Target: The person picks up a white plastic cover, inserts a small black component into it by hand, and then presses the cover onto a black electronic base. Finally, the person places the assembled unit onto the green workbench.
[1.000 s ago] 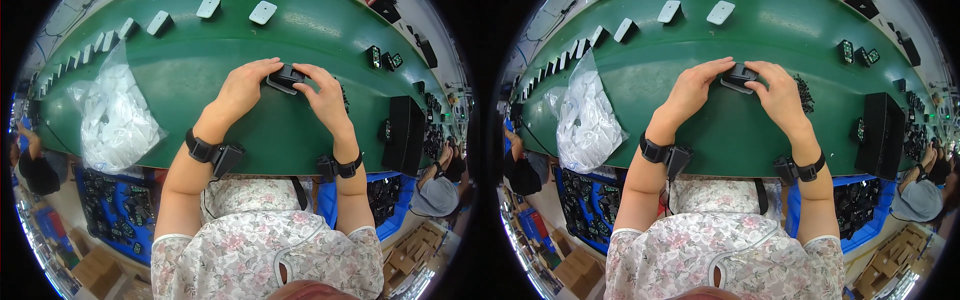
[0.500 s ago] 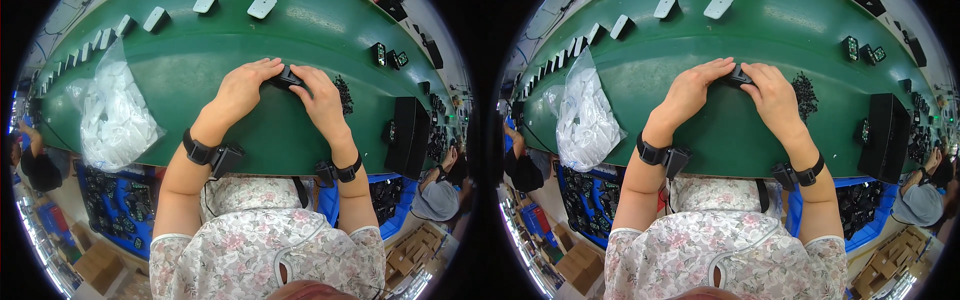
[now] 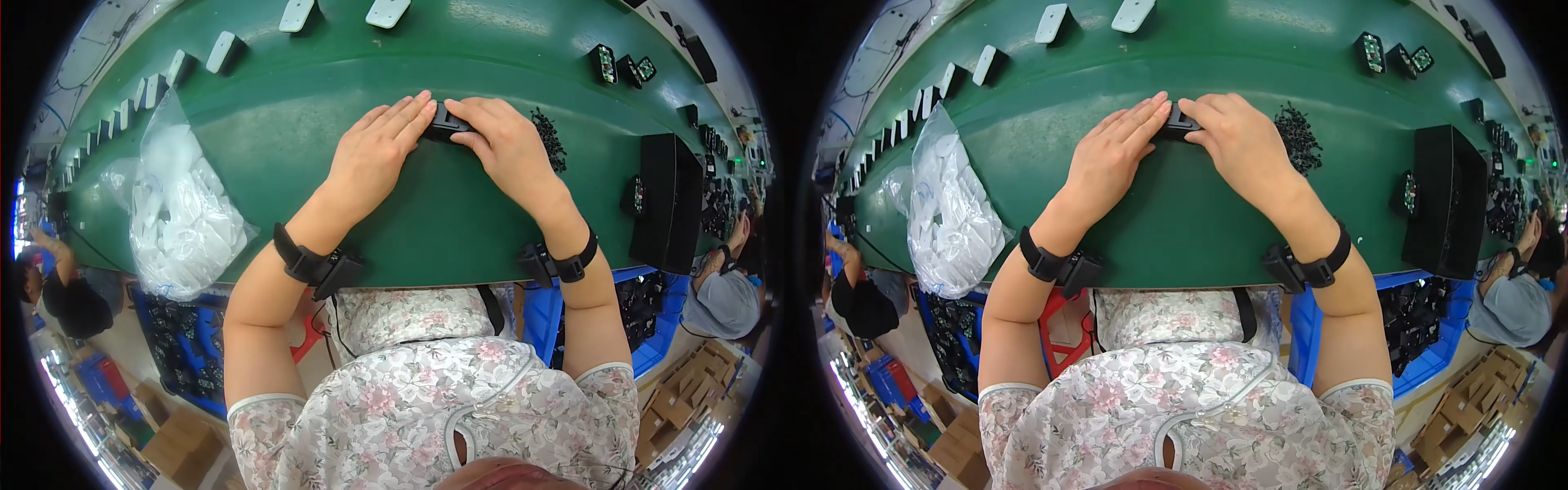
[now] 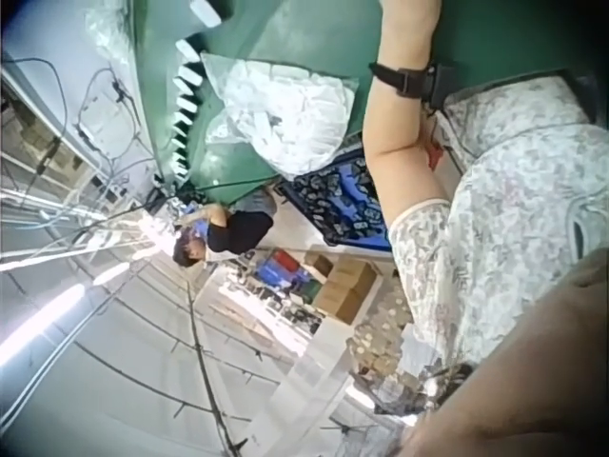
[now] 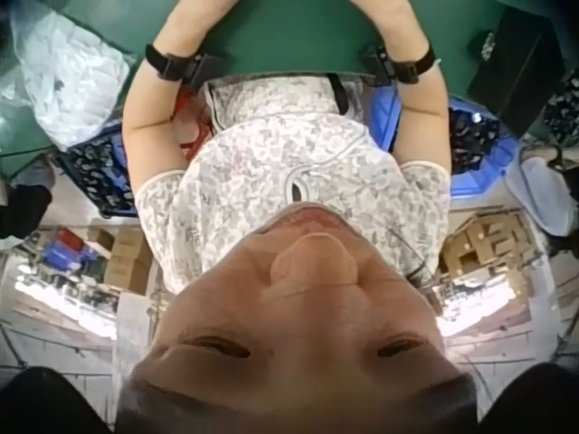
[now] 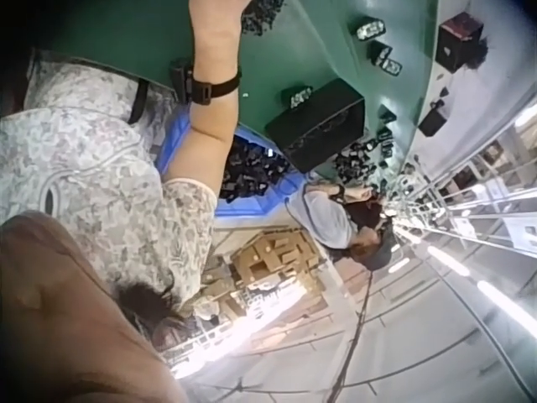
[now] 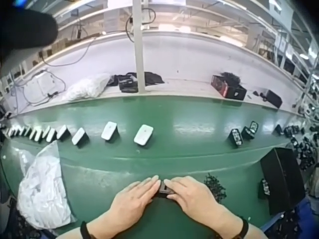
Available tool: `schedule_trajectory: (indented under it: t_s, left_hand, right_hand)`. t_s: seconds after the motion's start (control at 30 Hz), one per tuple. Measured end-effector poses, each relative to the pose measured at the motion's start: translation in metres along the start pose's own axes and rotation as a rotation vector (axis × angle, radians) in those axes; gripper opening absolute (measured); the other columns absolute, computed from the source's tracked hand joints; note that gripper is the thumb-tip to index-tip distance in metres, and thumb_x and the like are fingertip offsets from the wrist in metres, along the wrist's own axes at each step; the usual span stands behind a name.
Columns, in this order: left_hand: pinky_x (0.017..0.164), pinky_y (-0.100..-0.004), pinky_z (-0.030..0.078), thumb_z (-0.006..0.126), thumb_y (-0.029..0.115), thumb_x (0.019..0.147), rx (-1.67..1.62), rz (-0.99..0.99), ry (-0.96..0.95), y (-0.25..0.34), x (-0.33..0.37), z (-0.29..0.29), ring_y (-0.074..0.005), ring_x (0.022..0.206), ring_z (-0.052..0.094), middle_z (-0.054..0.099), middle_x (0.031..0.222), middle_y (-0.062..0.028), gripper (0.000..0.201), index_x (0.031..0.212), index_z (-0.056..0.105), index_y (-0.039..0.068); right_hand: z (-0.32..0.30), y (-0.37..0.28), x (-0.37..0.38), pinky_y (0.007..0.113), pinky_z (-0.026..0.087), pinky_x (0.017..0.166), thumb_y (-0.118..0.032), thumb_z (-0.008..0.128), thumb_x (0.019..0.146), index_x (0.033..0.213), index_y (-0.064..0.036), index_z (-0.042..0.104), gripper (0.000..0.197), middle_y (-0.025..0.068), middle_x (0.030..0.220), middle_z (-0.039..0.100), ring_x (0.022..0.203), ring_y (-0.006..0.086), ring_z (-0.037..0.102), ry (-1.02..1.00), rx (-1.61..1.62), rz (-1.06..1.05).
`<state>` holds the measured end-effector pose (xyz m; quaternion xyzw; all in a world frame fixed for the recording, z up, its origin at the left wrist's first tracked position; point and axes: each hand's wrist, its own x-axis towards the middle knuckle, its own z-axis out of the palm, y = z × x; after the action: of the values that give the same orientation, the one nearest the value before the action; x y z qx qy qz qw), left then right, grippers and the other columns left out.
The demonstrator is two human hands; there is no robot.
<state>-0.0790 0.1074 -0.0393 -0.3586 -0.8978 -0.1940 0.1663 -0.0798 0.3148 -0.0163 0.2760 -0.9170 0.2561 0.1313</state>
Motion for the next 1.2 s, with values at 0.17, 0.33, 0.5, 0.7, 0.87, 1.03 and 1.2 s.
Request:
schedule_trajectory:
  t_s: [0.17,0.33,0.5,0.7,0.87,1.03,1.2]
  left_hand:
    - [0.086,-0.0352,0.048,0.069,0.009,0.073,0.062,-0.081,0.065,0.008,0.018,0.013,-0.0272,0.099,0.058,0.059,0.115,-0.0116,0.049,0.119,0.054,0.002]
    - [0.078,-0.0314,0.050,0.067,0.018,0.079,0.047,-0.106,0.010,-0.009,0.058,0.024,-0.0273,0.094,0.059,0.062,0.101,-0.0137,0.044,0.115,0.054,-0.002]
    - [0.061,-0.0274,0.050,0.058,0.021,0.090,-0.707,-0.644,-0.026,-0.045,0.117,0.043,-0.0176,0.066,0.062,0.066,0.081,-0.0138,0.033,0.106,0.060,-0.007]
    - [0.046,-0.0232,0.047,0.051,0.025,0.094,-0.905,-0.843,-0.063,-0.063,0.165,0.058,-0.0116,0.051,0.057,0.067,0.072,-0.0141,0.037,0.100,0.058,-0.011]
    - [0.054,-0.0327,0.051,0.055,0.033,0.089,-0.495,-0.892,-0.197,-0.077,0.158,0.066,-0.0191,0.049,0.061,0.066,0.062,-0.0138,0.044,0.083,0.062,-0.009]
    - [0.070,-0.0482,0.048,0.059,0.036,0.086,-0.259,-0.703,0.217,-0.040,0.120,0.033,-0.0396,0.082,0.063,0.064,0.085,-0.0234,0.044,0.103,0.045,-0.002]
    - [0.061,-0.0394,0.050,0.063,0.029,0.084,-0.046,-0.482,0.319,-0.012,0.020,-0.034,-0.0326,0.072,0.063,0.064,0.083,-0.0122,0.029,0.100,0.052,0.007]
  right_hand:
    - [-0.009,0.024,0.017,0.030,0.050,0.077,-0.010,0.066,0.081,0.115,-0.0036,0.061,0.036,0.0109,0.103,0.065,0.090,0.0216,0.063,-0.155,0.368,0.205]
    - [-0.023,0.045,0.003,0.027,0.049,0.075,-0.013,0.066,0.083,0.116,-0.0053,0.061,0.035,0.0047,0.101,0.064,0.084,0.0134,0.060,0.074,0.555,0.398]
    - [-0.070,0.046,-0.030,0.031,0.047,0.075,-0.017,0.073,0.074,0.106,-0.0053,0.061,0.037,0.0059,0.088,0.057,0.081,0.0188,0.056,-0.003,-0.021,0.410]
    - [-0.049,0.051,-0.047,0.034,0.044,0.077,-0.012,0.073,0.070,0.093,-0.0035,0.060,0.027,0.0063,0.089,0.053,0.088,0.0246,0.052,0.002,0.039,0.295]
    - [-0.039,0.053,-0.042,0.034,0.043,0.076,-0.004,0.067,0.074,0.080,-0.0012,0.059,0.011,0.0078,0.083,0.053,0.085,0.0255,0.052,-0.020,0.080,0.237]
    - [-0.046,0.048,-0.039,0.030,0.043,0.070,-0.002,0.064,0.076,0.079,-0.0001,0.057,0.008,0.0082,0.081,0.053,0.078,0.0221,0.053,0.026,0.055,0.166]
    - [-0.048,0.065,-0.048,0.022,0.041,0.066,-0.007,0.057,0.090,0.089,-0.0006,0.053,0.007,0.0022,0.078,0.056,0.068,0.0101,0.049,0.057,0.336,0.458]
